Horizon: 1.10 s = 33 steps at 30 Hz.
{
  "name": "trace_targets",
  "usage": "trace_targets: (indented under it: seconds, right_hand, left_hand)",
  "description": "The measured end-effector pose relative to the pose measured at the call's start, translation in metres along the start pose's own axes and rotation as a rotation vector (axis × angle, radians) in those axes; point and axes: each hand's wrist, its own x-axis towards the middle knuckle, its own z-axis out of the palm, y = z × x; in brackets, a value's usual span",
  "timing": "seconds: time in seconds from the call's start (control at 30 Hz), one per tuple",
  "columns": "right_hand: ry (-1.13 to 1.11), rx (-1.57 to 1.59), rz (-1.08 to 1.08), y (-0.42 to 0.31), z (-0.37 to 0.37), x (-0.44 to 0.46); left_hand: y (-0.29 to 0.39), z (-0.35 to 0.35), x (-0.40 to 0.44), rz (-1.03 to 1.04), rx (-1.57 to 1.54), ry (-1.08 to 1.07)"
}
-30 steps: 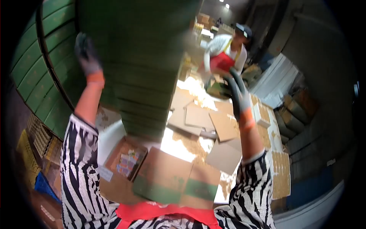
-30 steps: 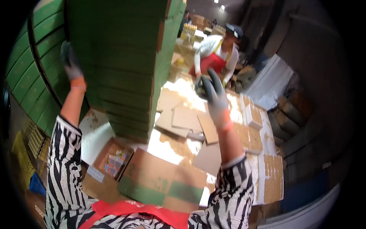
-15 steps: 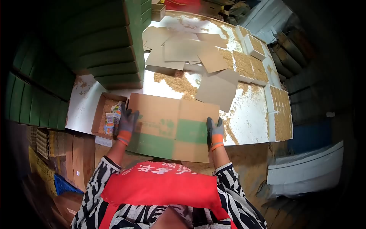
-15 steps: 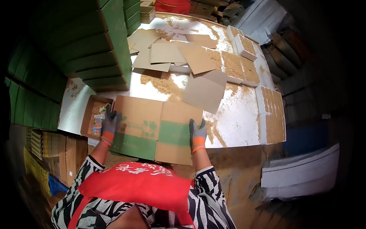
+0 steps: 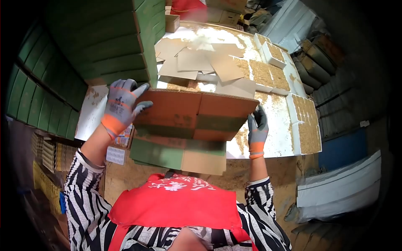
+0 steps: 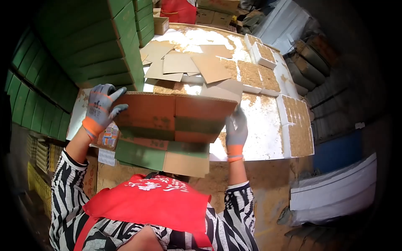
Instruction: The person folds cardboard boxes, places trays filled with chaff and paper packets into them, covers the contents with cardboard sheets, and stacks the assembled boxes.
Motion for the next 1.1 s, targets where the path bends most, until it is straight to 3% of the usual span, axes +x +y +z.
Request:
trace_targets:
  seconds: [0.03,0.1,0.13,0.17,0.2,0.23,0.27,0.3,0.4,0.43,0.53,0.6,0.67,0.73,0.8,0.87,0.93,1.0,1.07,1.1]
  right_hand:
    - [0.117,-0.175,-0.251,-0.036,0.011,-0.002]
    - [0.131,-0.272,-0.616,-0.084,0.043,0.0]
    - [0.025,-0.424,-0.693,-0.11,0.059,-0.002]
    - [-0.171,-0.558,-0.781,-0.123,0.076,0.0]
    - [-0.366,-0.664,-0.692,-0.137,0.092,-0.006]
    - [-0.382,-0.799,-0.727,-0.124,0.109,-0.016]
    - [-0.544,-0.891,-0.657,-0.121,0.109,-0.029]
    - [-0.52,-0.828,-0.772,-0.11,0.104,-0.038]
    - [-0.529,-0.709,-0.753,-0.116,0.074,-0.068]
    - [-0.502,-0.676,-0.768,-0.113,0.069,-0.078]
    - [-0.478,-0.603,-0.754,-0.113,0.058,-0.101]
    - [-0.387,-0.565,-0.708,-0.112,0.05,-0.118]
    - [-0.441,-0.429,-0.565,-0.114,0.028,-0.12]
    - [-0.467,-0.225,-0.586,-0.116,0.002,-0.108]
    - [-0.526,-0.221,-0.554,-0.135,-0.022,-0.102]
    - [-0.795,-0.148,-0.423,-0.141,-0.024,-0.099]
    - [-0.941,-0.123,-0.487,-0.147,-0.007,-0.097]
    - [-1.089,-0.039,-0.397,-0.149,0.018,-0.087]
    - [-1.218,0.082,-0.212,-0.147,0.043,-0.07]
    - [-1.223,0.134,-0.103,-0.141,0.05,-0.068]
  left_hand:
    - [-0.002,-0.003,0.007,-0.037,-0.048,0.015]
    - [-0.016,0.007,0.015,0.042,-0.145,-0.027]
    - [-0.02,0.015,0.018,0.128,-0.184,-0.024]
    - [-0.03,0.025,0.02,0.135,-0.425,-0.139]
    - [-0.043,0.036,0.022,0.149,-0.668,-0.262]
    - [-0.054,0.041,0.026,0.087,-0.764,-0.397]
    - [-0.061,0.043,0.027,0.027,-0.847,-0.535]
    - [-0.075,0.045,0.027,0.023,-0.791,-0.71]
    - [-0.045,0.021,0.027,0.012,-0.904,-0.78]
    - [-0.02,-0.012,0.04,-0.249,-0.865,-0.993]
    - [-0.022,-0.001,0.033,-0.155,-0.82,-0.768]
    - [-0.011,-0.005,0.029,-0.147,-0.842,-0.497]
    - [-0.004,-0.014,0.02,-0.157,-0.846,-0.231]
    - [-0.007,-0.031,0.014,-0.266,-0.713,-0.141]
    - [0.002,-0.029,-0.003,-0.476,-0.788,-0.226]
    - [0.017,0.0,-0.026,-0.249,-0.561,-0.09]
    - [0.026,0.025,-0.027,-0.245,-0.641,-0.126]
    - [0.037,0.049,-0.027,-0.046,-0.736,-0.313]
    - [0.017,0.072,-0.024,-0.205,-1.182,-0.856]
    - [0.005,0.073,-0.016,-0.277,-1.408,-0.939]
